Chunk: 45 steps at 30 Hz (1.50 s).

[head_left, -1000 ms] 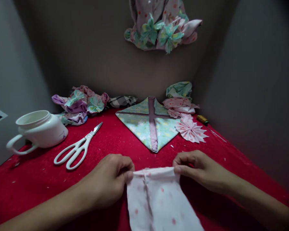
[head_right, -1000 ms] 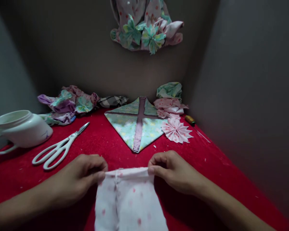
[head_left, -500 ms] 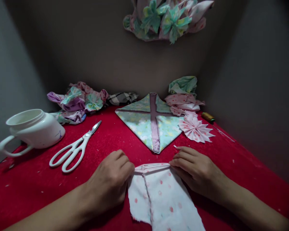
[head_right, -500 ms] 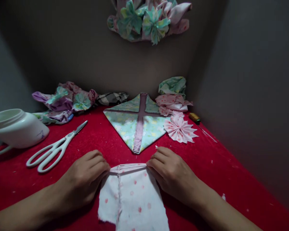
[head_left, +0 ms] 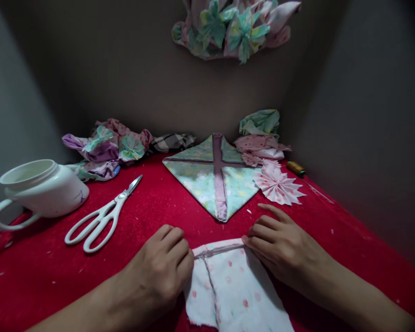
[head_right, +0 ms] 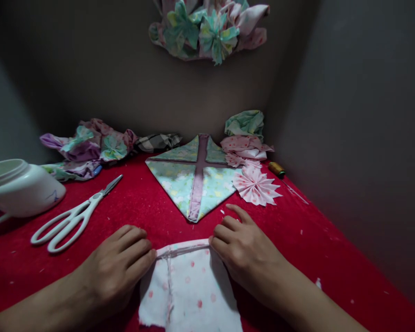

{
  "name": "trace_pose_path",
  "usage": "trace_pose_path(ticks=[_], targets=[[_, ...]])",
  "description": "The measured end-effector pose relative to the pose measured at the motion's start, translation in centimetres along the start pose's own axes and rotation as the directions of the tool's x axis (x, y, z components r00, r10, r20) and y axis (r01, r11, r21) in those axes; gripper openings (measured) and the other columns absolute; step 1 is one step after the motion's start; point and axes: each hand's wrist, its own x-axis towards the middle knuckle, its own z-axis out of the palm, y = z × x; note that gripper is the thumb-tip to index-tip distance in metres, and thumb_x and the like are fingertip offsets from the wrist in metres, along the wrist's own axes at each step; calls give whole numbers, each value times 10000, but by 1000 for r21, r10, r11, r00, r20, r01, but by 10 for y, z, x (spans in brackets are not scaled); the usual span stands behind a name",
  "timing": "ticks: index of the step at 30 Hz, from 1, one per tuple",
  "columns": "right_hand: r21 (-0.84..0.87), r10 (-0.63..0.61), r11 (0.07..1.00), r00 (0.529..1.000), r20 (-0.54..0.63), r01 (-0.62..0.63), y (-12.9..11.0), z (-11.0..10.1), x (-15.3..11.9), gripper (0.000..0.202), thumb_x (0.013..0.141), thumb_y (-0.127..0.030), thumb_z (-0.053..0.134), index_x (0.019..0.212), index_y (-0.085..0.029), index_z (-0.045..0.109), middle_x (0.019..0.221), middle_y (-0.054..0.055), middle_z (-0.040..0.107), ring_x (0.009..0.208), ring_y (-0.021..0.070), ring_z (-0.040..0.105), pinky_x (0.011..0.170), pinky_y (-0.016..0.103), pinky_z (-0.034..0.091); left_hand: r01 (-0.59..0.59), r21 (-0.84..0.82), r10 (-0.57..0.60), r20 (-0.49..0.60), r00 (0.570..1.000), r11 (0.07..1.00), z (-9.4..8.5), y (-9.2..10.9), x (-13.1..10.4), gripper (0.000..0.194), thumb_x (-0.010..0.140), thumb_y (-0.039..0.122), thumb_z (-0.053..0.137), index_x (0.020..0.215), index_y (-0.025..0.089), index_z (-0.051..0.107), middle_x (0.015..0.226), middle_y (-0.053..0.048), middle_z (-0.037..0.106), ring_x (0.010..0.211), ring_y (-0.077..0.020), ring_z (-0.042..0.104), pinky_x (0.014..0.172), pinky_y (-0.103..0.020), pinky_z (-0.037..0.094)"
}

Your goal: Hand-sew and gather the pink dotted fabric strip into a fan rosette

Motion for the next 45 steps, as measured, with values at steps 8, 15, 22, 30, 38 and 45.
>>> trace_pose_path(ticks=[8,15,22,30,38,45], targets=[[-83,17,997,998,65,-12,-11,-4,2,182,728,-64,504,651,-212,577,646,-2,588,631,173,487,827,422,321,-11,42,6,113,994,999,-8,8,4,214,783,43,395,734,116,590,683,-79,538,665,-208,404,640,-390,343],[165,270,940,946,179,-299,-12,-11,14,322,862,-231,457,564,-199,573,599,23,541,556,146,492,498,259,372,239,-40,-236,84,968,970,-9,15,9,280,838,215,406,595,157,534,610,-57,498,619,-184,392,574,-354,289],[307,443,824,879,174,-476,-9,10,13,234,753,-184,619,558,-180,490,588,-5,493,529,131,472,469,237,348,479,-184,-489,-13,872,858,10,14,7,303,807,179,471,510,157,413,549,-12,450,587,-147,368,562,-310,269],[246,374,861,883,285,-445,-11,2,19,102,773,-149,580,696,-204,541,755,27,548,701,204,478,586,308,351,597,-151,-541,295,788,788,3,15,10,110,821,184,419,746,177,498,768,-51,498,734,-222,401,655,-380,310],[227,210,937,947,242,-266,-12,0,15,188,742,-22,487,652,-185,463,649,6,535,628,170,438,615,311,300,395,-41,-374,248,894,918,5,19,10,121,788,97,397,755,168,489,787,-66,507,706,-215,395,665,-386,316],[265,231,922,950,208,-282,-14,-1,9,166,772,-57,476,705,-197,536,675,2,560,664,160,480,785,361,308,414,-147,-392,160,906,898,7,21,4,150,789,92,383,712,167,487,703,-43,496,672,-196,392,732,-406,317]])
